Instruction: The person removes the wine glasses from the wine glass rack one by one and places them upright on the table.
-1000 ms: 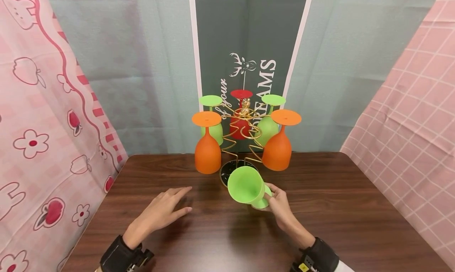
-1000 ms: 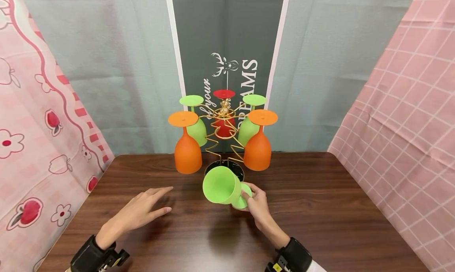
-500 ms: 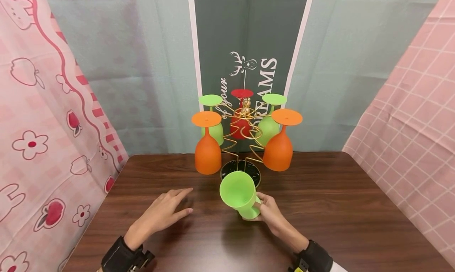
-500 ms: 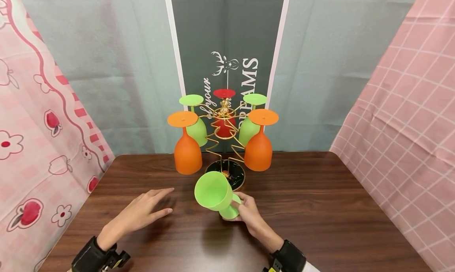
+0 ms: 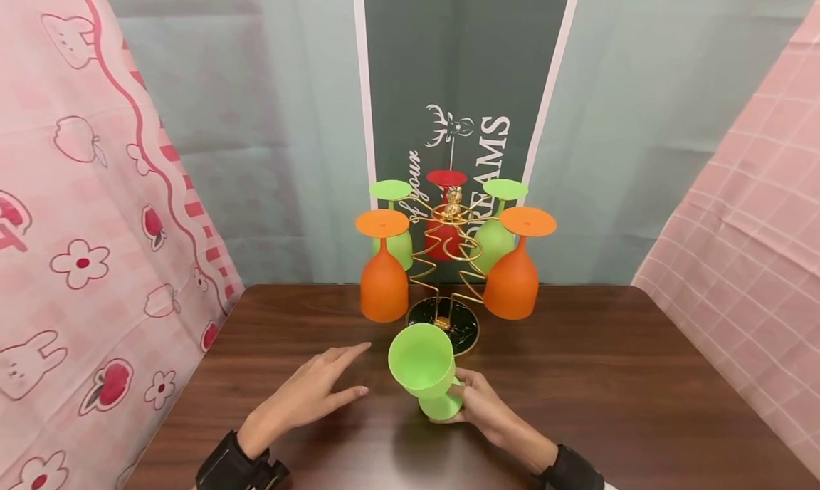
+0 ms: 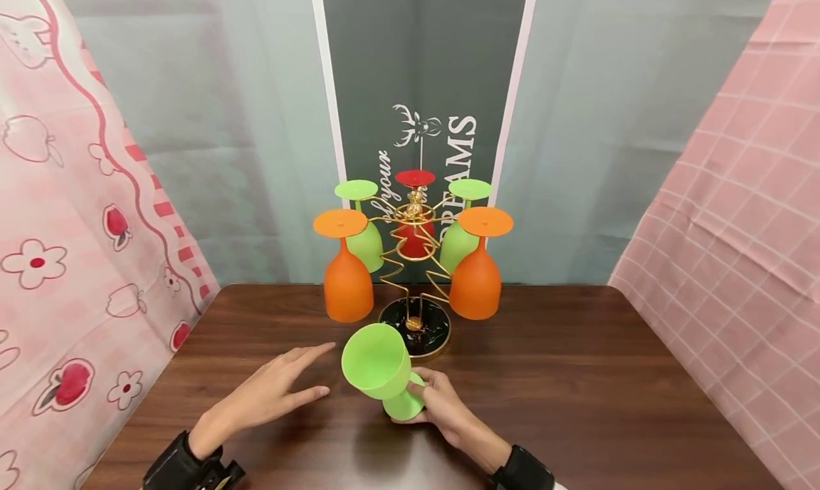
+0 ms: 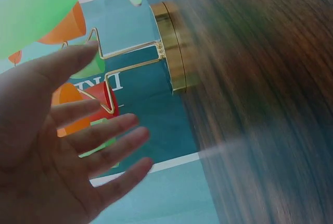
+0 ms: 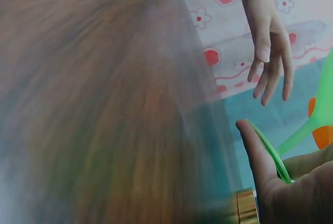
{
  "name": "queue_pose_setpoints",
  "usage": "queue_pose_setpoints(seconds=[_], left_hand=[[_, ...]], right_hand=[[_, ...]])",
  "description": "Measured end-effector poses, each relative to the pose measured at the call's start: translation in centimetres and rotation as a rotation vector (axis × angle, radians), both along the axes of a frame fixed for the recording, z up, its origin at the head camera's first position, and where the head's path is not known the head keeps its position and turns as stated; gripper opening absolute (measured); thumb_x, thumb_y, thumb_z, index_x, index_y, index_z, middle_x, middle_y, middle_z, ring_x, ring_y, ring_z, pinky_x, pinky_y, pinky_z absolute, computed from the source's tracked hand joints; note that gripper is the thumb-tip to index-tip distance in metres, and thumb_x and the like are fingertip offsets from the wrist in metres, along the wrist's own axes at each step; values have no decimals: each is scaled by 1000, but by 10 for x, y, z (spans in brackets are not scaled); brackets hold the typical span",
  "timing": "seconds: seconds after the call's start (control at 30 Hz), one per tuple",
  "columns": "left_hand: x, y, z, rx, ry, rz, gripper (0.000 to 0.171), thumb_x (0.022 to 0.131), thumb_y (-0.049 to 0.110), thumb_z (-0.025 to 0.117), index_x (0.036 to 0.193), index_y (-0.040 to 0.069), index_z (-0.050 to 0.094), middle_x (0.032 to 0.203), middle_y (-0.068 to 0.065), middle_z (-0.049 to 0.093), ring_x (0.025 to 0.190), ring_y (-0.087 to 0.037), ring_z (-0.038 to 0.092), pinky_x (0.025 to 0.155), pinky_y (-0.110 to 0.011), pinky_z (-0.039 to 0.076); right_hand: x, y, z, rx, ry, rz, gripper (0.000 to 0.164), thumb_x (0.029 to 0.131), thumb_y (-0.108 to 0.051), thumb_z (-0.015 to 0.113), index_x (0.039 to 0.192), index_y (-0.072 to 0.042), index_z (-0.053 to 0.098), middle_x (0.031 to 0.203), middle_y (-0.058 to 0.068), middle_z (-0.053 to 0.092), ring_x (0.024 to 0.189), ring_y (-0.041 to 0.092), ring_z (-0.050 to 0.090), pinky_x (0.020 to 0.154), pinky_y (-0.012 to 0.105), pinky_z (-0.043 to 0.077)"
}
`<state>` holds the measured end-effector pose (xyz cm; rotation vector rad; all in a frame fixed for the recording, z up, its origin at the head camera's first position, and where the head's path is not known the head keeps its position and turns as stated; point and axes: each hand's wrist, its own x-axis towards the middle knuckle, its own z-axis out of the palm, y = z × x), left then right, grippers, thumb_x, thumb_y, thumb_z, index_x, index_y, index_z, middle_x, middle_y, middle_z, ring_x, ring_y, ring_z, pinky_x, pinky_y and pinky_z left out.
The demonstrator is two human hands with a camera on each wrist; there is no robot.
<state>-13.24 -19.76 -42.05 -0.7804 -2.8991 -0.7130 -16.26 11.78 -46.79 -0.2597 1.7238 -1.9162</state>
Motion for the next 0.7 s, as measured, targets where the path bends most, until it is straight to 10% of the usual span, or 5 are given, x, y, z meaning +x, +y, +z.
queue_pose_setpoints(seconds=[0.4,0.7], left_hand=[[8,18,7,295,-113,-101,85,91,48,75,160,40,26,163,11,38,149,-21,43,113,-57,43],[13,31,4,401,-54,-163,94,88,27,81,162,30,24,162,3,41,145,-21,47,108,-58,46]], right_hand=[[8,-18,-4,-99,-75,78,51,108,-13,42,151,13,32,139,27,57,121,35,63,98,53,56],[15,-27,-2,-146,-130,92,48,107,-10,44,150,10,37,139,24,58,123,35,62,99,55,55]])
